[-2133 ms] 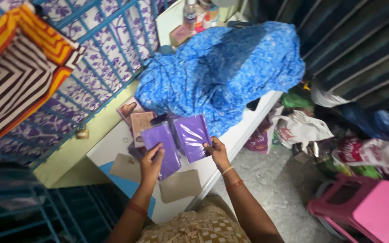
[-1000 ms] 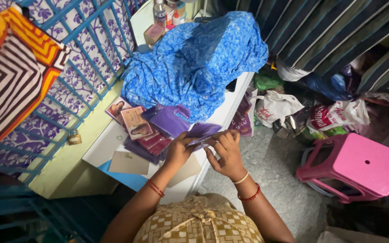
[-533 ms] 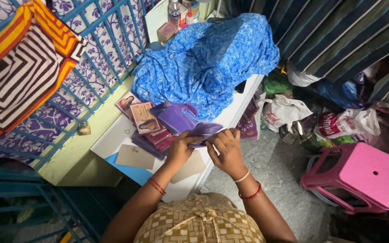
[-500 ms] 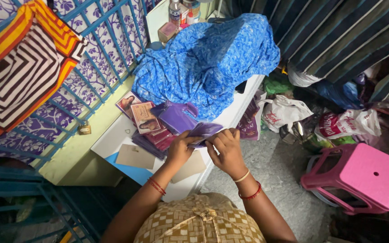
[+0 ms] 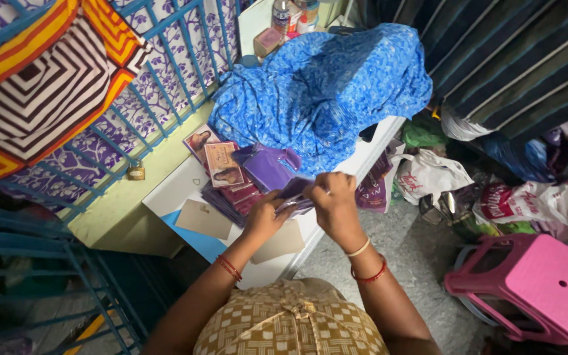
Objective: The person organizes small packaged clothing items on a table, then places them into a wardrobe. The person picks up several packaged items, arranges them, and puts them on a shelf in the wardrobe. The person repeats this process with different colored packages.
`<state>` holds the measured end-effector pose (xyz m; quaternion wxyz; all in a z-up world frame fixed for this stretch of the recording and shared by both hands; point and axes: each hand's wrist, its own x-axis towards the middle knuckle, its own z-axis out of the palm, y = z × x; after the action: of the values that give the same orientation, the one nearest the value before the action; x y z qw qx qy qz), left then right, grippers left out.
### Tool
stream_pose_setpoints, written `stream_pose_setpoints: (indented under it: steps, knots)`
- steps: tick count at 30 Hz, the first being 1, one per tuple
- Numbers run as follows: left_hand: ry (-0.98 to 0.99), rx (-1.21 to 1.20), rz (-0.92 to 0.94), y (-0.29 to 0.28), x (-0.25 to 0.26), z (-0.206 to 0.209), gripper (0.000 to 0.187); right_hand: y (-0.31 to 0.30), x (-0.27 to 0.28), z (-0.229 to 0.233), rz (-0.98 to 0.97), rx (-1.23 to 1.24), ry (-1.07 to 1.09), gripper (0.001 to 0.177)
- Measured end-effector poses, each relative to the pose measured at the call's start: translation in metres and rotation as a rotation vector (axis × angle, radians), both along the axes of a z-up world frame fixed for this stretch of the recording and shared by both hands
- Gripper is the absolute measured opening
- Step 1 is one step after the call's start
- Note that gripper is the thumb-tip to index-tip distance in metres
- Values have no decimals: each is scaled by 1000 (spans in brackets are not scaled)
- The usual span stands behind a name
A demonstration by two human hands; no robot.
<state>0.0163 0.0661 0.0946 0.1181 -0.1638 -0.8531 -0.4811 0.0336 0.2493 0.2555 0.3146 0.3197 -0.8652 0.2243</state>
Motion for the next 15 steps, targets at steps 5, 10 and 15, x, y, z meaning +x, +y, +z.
stream_pose_setpoints:
  steps: [5, 10, 15]
  knots:
    - [-123, 15, 148, -13, -1, -23, 39, 27, -25, 15, -48, -153, 58, 20]
    - [-356, 332, 382, -42, -4, -58, 29, 80, -71, -52, -79, -891, -230, 5]
    - [-189, 654, 481, -83, -3, -70, 22, 118, -127, -218, -181, -680, -563, 8]
